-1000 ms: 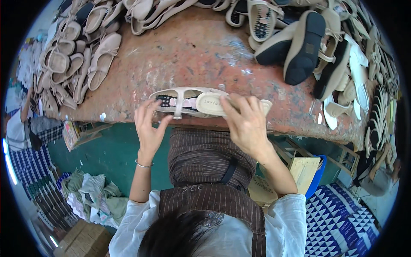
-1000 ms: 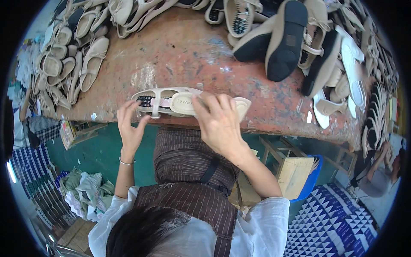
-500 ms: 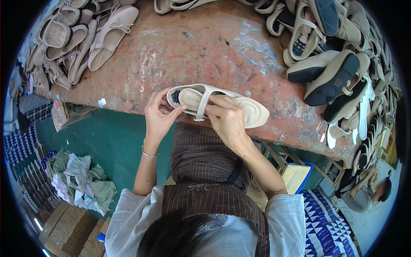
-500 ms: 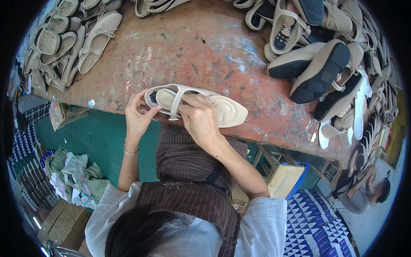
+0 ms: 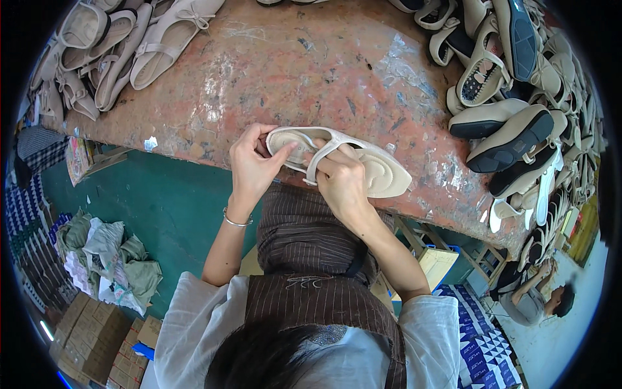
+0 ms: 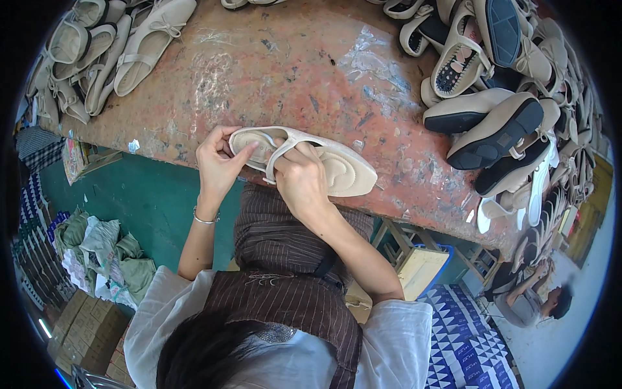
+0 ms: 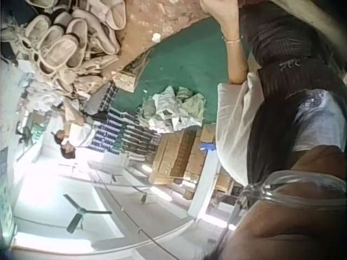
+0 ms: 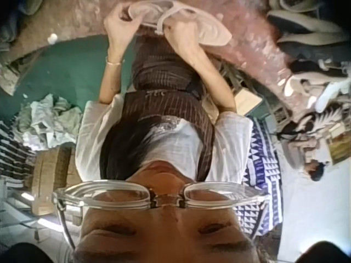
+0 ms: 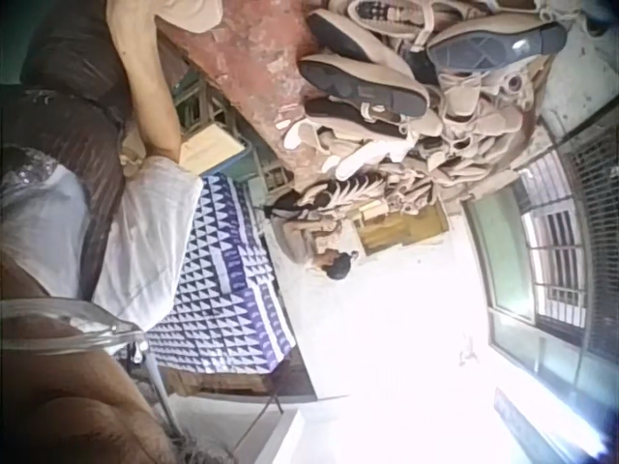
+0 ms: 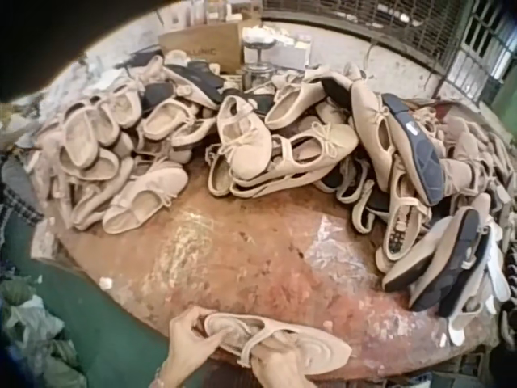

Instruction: The person retrieves insoles from cardboard boxes and inserts the insoles into shoes on the workbench by hand, smoothing and pressing them into place inside each shoe.

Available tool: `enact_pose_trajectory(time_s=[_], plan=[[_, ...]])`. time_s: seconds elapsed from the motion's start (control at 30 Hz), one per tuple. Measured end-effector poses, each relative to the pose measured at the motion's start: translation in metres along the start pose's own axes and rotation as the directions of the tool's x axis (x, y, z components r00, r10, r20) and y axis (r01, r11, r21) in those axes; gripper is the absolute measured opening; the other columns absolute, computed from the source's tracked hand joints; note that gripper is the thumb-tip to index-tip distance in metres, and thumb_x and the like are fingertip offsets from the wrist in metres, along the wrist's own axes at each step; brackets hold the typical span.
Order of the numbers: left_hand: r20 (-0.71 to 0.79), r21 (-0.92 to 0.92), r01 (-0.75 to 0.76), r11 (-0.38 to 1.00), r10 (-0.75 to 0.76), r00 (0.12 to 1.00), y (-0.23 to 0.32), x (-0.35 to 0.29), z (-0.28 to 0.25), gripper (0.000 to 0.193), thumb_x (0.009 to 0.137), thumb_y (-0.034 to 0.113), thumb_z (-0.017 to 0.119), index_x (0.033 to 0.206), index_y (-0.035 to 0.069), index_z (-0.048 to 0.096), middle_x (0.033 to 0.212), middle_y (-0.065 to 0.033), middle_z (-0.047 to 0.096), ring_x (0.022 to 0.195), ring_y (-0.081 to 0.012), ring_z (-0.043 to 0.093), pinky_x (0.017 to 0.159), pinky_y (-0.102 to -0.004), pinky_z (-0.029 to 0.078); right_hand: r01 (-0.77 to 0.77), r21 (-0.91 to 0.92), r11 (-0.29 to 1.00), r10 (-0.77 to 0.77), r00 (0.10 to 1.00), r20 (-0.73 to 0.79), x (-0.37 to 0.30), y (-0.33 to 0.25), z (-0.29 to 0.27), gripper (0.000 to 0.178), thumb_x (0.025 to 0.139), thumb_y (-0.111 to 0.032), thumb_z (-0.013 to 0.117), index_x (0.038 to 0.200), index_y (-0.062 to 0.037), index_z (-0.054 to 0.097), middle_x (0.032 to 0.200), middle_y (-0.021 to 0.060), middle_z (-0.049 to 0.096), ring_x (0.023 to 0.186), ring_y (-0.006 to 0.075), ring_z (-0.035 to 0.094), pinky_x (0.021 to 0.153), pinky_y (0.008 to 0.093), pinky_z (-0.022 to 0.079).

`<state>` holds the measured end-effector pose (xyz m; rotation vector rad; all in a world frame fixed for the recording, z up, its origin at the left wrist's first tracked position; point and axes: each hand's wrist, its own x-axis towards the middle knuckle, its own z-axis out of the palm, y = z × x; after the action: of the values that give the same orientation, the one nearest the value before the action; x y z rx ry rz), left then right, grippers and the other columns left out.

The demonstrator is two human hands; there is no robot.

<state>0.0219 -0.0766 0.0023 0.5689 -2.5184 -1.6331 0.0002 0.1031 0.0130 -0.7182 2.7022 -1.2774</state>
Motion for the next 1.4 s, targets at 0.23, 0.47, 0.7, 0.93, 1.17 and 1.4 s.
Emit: enact_pose_trajectory(time_s=[0.23,0.47,0.7,0.93,1.17,1.4], plan=[[0.006,0.027,0.082,0.996,-0.082,0.997,0.002,0.01,0.001,0.007,0.089,0.006,0.071,0.088,0.0,0.068,0.062,0.0019,0.061,0.052,0.0014,0.047,0.044,-0.0198,0.033,0.266,-0.146,0.953,-0.244,0.957,0.155,-0.001,0.002,0.005,0.036,0.078,-0.003,0.063,0.113,0.0026,0.068,0.13,0.0173,0.061,0.122,0.0309,0.057,0.099,0.041,0.049],[0.001,0.125,-0.011,0.992,0.012,1.0,0.001,0.012,0.001,0.009,0.086,0.005,0.069,0.081,-0.002,0.067,0.062,-0.0092,0.063,0.05,-0.0083,0.05,0.047,-0.0278,0.039,0.209,-0.27,0.94,-0.117,0.94,0.321,-0.004,-0.008,-0.013,0.037,0.079,-0.006,0.057,0.114,0.0009,0.069,0.123,0.0153,0.066,0.121,0.0248,0.061,0.108,0.0392,0.043],[-0.004,0.143,0.005,0.99,-0.004,1.0,0.003,0.005,0.001,0.009,0.085,0.005,0.068,0.079,-0.001,0.065,0.057,-0.0116,0.06,0.047,-0.0117,0.051,0.046,-0.0316,0.04,0.158,-0.43,0.889,-0.077,0.977,0.201,-0.022,-0.007,-0.033,0.021,0.065,-0.005,0.063,0.081,0.0003,0.076,0.101,0.015,0.072,0.109,0.0278,0.066,0.116,0.0483,0.031],[0.255,0.357,-0.195,0.913,0.105,0.961,0.035,-0.083,0.044,0.018,0.085,0.016,0.069,0.075,0.005,0.056,0.059,-0.0154,0.062,0.056,-0.0362,0.065,0.049,-0.046,0.048,-0.313,-0.1,0.944,0.259,0.897,-0.359,0.039,0.021,-0.086,0.041,0.08,-0.016,0.073,0.116,0.0015,0.066,0.119,0.0242,0.063,0.115,0.0383,0.059,0.099,0.0513,0.044],[0.445,0.467,-0.611,0.639,0.427,0.787,0.047,-0.117,0.081,0.053,0.084,0.027,0.065,0.13,0.002,0.058,0.128,-0.0182,0.057,0.123,-0.0352,0.049,0.109,-0.0594,0.03,0.063,-0.279,0.958,-0.076,0.996,-0.035,-0.059,-0.01,-0.058,0.027,0.076,0.004,0.06,0.104,0.0062,0.059,0.117,0.0249,0.063,0.113,0.0419,0.062,0.109,0.0565,0.035],[0.502,0.512,-0.618,0.597,0.375,0.779,0.026,-0.109,0.095,0.042,0.084,0.016,0.064,0.121,-0.004,0.063,0.127,-0.0203,0.059,0.128,-0.0369,0.048,0.109,-0.0639,0.03,0.059,-0.577,0.815,-0.08,0.997,-0.011,0.01,0.008,-0.038,0.037,0.079,0.001,0.055,0.116,0.0067,0.057,0.11,0.0186,0.065,0.112,0.0315,0.062,0.117,0.0573,0.023]])
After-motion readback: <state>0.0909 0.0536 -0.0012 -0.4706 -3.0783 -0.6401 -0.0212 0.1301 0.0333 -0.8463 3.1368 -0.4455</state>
